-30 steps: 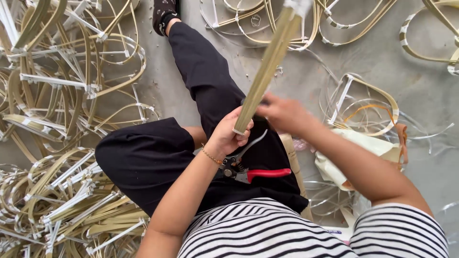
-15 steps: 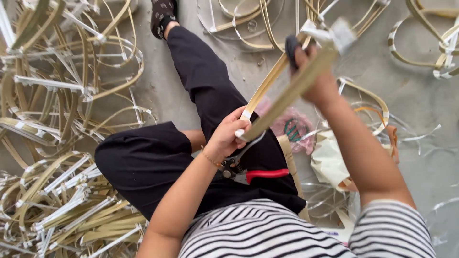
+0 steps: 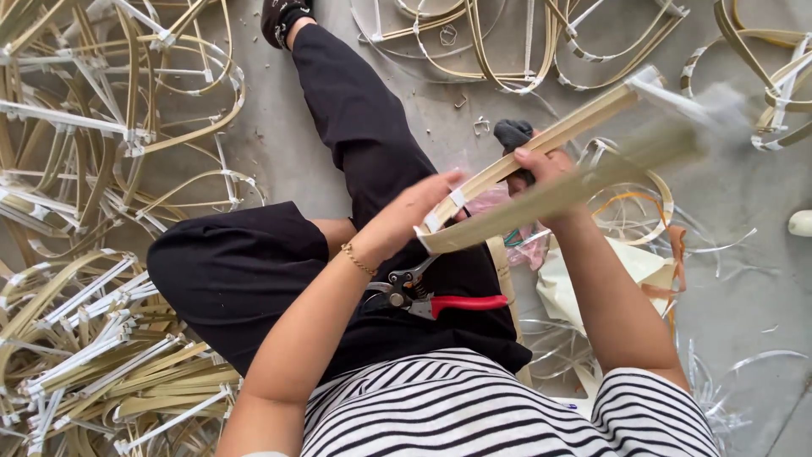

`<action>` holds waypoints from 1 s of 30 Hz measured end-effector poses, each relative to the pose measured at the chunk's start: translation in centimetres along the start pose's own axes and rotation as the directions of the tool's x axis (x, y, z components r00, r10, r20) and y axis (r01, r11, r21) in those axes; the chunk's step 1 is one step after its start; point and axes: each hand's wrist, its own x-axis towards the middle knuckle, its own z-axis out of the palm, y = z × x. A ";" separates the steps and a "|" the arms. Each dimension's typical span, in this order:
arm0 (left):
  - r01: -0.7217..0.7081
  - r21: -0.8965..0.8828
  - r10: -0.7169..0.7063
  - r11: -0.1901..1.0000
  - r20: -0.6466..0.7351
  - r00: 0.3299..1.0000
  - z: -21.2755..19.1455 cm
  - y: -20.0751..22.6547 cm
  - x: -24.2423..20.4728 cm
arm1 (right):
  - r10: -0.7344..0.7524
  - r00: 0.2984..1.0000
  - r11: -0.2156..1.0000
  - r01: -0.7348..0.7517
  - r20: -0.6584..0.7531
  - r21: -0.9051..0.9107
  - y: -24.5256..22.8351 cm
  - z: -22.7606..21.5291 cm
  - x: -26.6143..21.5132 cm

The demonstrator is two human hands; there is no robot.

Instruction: Assembling curved bamboo or wood strips into frames using white plastic connectors and clips.

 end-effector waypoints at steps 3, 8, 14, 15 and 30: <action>0.109 -0.058 -0.095 0.992 0.206 0.974 1.3 1.1 -0.4 | -0.196 0.978 0.963 0.180 -0.064 -0.201 1.4 0.3 0.4; 0.162 -0.259 -0.164 0.952 0.016 0.986 -0.2 -0.1 1.0 | -0.526 0.830 0.447 0.454 0.183 -0.771 -3.6 8.9 -4.4; 0.177 -0.244 -0.174 0.953 0.032 0.984 -0.5 -0.8 0.4 | -0.408 0.856 -0.222 0.246 0.319 -0.944 -2.6 -0.7 2.6; 0.199 -0.241 -0.190 0.950 0.059 0.980 -0.5 -1.1 0.2 | -0.383 0.921 -0.152 0.014 0.072 -0.988 -2.4 -3.7 4.2; -0.065 -0.330 0.011 0.942 -0.164 0.986 0.0 -1.3 1.1 | -0.494 0.866 0.607 0.405 0.074 -0.684 -1.2 3.5 -1.4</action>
